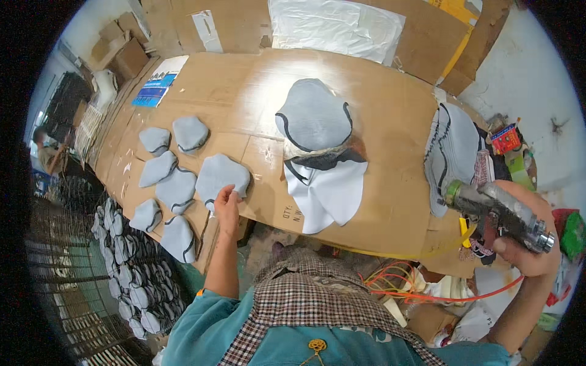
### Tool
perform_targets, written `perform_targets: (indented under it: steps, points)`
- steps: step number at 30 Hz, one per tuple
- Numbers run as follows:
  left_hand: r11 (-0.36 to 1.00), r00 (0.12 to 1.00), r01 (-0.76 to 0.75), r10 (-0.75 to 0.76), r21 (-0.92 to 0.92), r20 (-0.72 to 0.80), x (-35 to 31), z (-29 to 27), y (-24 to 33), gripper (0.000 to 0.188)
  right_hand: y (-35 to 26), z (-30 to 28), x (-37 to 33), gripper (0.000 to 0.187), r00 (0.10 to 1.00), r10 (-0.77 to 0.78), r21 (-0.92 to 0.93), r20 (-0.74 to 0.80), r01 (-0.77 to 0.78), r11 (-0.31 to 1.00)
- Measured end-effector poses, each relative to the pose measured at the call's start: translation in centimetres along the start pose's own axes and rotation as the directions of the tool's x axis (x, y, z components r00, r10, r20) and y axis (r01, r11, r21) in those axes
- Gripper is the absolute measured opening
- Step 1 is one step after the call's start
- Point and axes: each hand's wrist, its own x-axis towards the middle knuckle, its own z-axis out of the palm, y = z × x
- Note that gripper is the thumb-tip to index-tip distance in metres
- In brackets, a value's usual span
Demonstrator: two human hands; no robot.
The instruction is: Apply adhesive using a spray gun to fabric-covered components and organize them on a workbench and drying rack.
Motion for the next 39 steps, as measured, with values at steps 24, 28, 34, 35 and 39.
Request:
perform_targets:
  steps: [24,28,34,35,39]
  points:
    - [0.966,0.976,0.216,-0.209,-0.145,0.061,0.4,10.0,4.8,0.025,8.4,-2.8,-4.2,0.078,0.929,0.066,0.115,-0.364,-0.025,0.993]
    - [0.938,0.958,0.279,-0.255,-0.208,0.133,0.8,15.4,6.9,0.022,9.3,-3.3,-5.1,0.08,0.923,0.063,0.181,-0.38,0.008,0.983]
    - [0.908,0.948,0.309,-0.319,-0.283,0.012,1.0,19.5,8.0,0.02,11.4,-2.9,-5.1,0.078,0.912,0.04,0.262,-0.408,0.076,0.962]
    - [0.908,0.946,0.313,-0.325,-0.278,0.005,1.1,19.7,8.1,0.019,11.6,-3.0,-4.8,0.078,0.901,0.073,0.289,-0.428,0.06,0.955]
    - [0.904,0.944,0.306,-0.329,-0.298,-0.027,0.9,20.0,9.1,0.016,12.3,-2.2,-3.7,0.076,0.934,0.005,0.368,-0.357,0.136,0.92]
